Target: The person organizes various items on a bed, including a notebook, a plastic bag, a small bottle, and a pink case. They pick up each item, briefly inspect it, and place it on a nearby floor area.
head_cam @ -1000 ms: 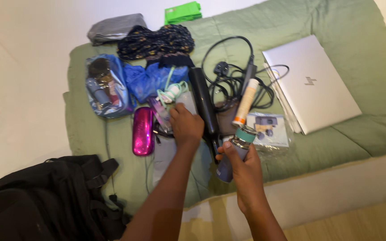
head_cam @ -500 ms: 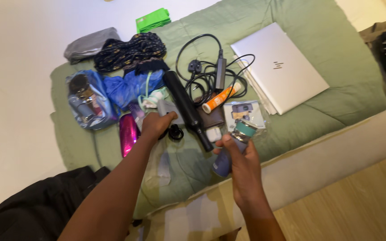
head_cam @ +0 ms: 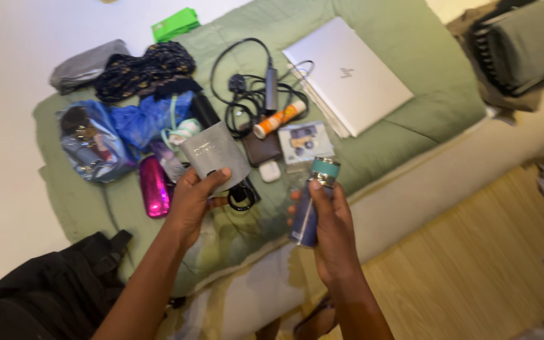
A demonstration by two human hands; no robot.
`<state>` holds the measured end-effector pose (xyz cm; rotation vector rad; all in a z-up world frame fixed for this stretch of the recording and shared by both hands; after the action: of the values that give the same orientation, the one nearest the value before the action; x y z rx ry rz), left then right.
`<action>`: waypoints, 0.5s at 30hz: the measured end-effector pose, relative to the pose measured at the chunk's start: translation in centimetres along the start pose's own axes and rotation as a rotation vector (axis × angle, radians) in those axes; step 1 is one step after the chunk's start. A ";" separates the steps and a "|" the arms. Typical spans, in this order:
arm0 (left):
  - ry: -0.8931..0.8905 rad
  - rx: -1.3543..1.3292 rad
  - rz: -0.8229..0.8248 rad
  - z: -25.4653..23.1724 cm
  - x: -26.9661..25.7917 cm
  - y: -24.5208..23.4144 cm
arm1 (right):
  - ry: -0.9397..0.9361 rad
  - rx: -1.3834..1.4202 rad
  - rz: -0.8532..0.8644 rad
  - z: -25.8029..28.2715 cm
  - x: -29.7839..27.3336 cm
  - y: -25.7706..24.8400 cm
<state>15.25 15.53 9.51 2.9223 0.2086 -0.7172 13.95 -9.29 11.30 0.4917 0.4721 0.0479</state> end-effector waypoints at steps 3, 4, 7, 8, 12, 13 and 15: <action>0.029 -0.091 0.107 1.3 -0.5 5.4 | -0.059 -0.017 -0.012 1.0 -1.5 -2.0; 0.026 -0.119 0.133 2.1 -0.9 7.2 | -0.075 -0.009 -0.023 1.2 -2.1 -2.9; 0.029 -0.293 0.196 4.3 -1.3 13.3 | -0.137 -0.006 -0.107 1.9 -3.8 -7.0; 0.003 -0.277 0.231 5.0 -1.6 15.3 | -0.155 -0.013 -0.162 1.9 -4.6 -8.6; -0.097 -0.100 0.363 8.7 -4.1 23.0 | -0.225 0.023 -0.302 1.7 -8.3 -16.2; -0.123 -0.033 0.396 9.9 -5.0 24.7 | -0.235 0.039 -0.328 1.6 -9.5 -18.6; -0.167 0.050 0.461 12.4 -6.8 28.0 | -0.255 0.078 -0.390 1.1 -12.3 -23.4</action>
<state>8.27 -14.60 4.24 2.7704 -0.4878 -0.8813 1.89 -32.35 6.47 0.4673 0.3134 -0.4050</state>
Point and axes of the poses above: each hand's wrist, its own x-axis towards the middle knuckle, its own y-axis out of the palm, z = x × y, the point moved 6 cm from there along x, towards the middle knuckle, and after that the axes turned 9 degrees about z, right-handed, at the moved point
